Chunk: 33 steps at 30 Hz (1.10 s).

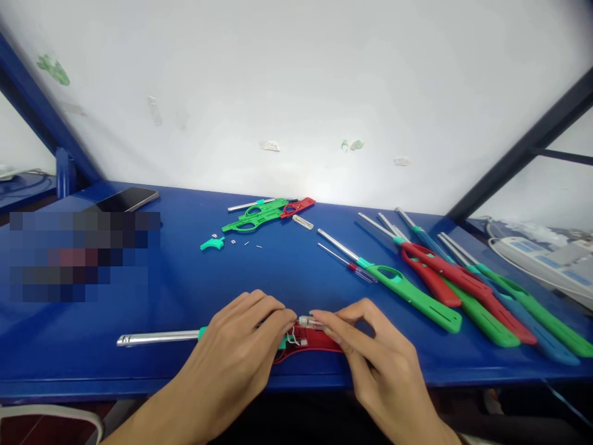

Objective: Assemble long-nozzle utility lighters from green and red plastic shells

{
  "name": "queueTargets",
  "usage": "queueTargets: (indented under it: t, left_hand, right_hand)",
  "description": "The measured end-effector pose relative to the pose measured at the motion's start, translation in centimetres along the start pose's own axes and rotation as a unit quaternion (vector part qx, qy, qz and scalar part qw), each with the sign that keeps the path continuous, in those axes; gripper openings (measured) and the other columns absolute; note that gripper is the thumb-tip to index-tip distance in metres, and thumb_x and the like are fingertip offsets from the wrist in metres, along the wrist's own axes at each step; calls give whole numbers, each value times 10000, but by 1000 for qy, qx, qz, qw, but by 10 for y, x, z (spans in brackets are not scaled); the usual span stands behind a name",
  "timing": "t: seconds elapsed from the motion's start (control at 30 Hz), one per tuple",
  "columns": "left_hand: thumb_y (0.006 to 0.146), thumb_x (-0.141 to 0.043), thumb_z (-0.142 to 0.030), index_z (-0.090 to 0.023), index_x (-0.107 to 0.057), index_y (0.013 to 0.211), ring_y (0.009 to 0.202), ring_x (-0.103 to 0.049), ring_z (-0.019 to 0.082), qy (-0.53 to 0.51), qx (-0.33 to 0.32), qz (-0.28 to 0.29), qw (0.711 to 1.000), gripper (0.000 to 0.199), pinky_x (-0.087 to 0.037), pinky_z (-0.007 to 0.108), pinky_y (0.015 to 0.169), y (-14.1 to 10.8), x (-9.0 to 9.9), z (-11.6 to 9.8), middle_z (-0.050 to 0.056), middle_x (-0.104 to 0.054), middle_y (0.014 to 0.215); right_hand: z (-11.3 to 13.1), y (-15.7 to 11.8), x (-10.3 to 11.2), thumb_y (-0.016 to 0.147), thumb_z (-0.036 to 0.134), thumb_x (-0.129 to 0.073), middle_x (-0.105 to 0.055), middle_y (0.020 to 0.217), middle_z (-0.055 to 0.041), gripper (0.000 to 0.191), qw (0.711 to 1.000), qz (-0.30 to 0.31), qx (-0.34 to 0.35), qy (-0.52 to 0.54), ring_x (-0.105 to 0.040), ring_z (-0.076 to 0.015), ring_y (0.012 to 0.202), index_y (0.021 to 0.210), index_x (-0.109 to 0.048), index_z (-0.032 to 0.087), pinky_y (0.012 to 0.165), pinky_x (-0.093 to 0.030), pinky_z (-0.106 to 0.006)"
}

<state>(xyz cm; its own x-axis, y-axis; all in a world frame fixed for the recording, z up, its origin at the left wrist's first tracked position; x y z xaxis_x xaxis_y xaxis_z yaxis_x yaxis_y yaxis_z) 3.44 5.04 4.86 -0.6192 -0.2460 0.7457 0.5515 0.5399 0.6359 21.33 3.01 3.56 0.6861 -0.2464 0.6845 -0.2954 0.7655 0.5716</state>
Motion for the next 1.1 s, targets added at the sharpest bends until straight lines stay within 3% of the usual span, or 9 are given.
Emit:
queueTargets:
  t: [0.17,0.37,0.8,1.1]
  left_hand:
    - [1080,-543,-110,-188,-648,1111,822,-628,198,-11,19,-19,1000,134,-523,346,783,3,2,4,26,-728,954]
    - [1082,-505,-86,-167,-640,1049,828,-584,206,-6,3,3,1000,160,-506,343,755,5,-1,0,45,-694,934]
    - [1086,-440,-66,-178,-580,1034,802,-554,212,-7,0,26,1000,186,-476,352,720,6,-3,-2,39,-660,922]
    - [1086,-428,-68,-170,-600,1070,835,-562,226,-10,-8,49,999,200,-489,360,758,4,-6,-1,52,-673,953]
  right_hand:
    - [-2,-1,2,1055,40,-499,-604,1089,-11,482,1000,-11,-17,9,-668,-109,953,1405,-660,328,855,-565,-217]
    - [-5,-4,1,1058,27,-451,-593,1115,-18,553,999,12,-30,6,-668,-123,979,1442,-639,378,839,-568,-249]
    - [3,1,5,1046,4,-476,-628,1051,-38,509,1000,-17,22,12,-690,-118,953,1401,-694,296,822,-593,-230]
    - [3,2,5,1048,19,-485,-640,1039,-37,494,1000,-8,16,19,-707,-122,932,1385,-708,303,808,-603,-232]
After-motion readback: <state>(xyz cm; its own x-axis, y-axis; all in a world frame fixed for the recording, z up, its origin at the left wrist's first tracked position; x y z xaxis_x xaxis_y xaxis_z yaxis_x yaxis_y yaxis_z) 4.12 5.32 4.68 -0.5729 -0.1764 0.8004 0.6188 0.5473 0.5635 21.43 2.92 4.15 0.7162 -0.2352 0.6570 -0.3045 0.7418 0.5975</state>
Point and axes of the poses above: each hand's wrist, its own y-axis towards the middle knuckle, its own x-axis out of the back of the hand, z = x × y, the point moved 7 cm from there along y, towards the middle knuckle
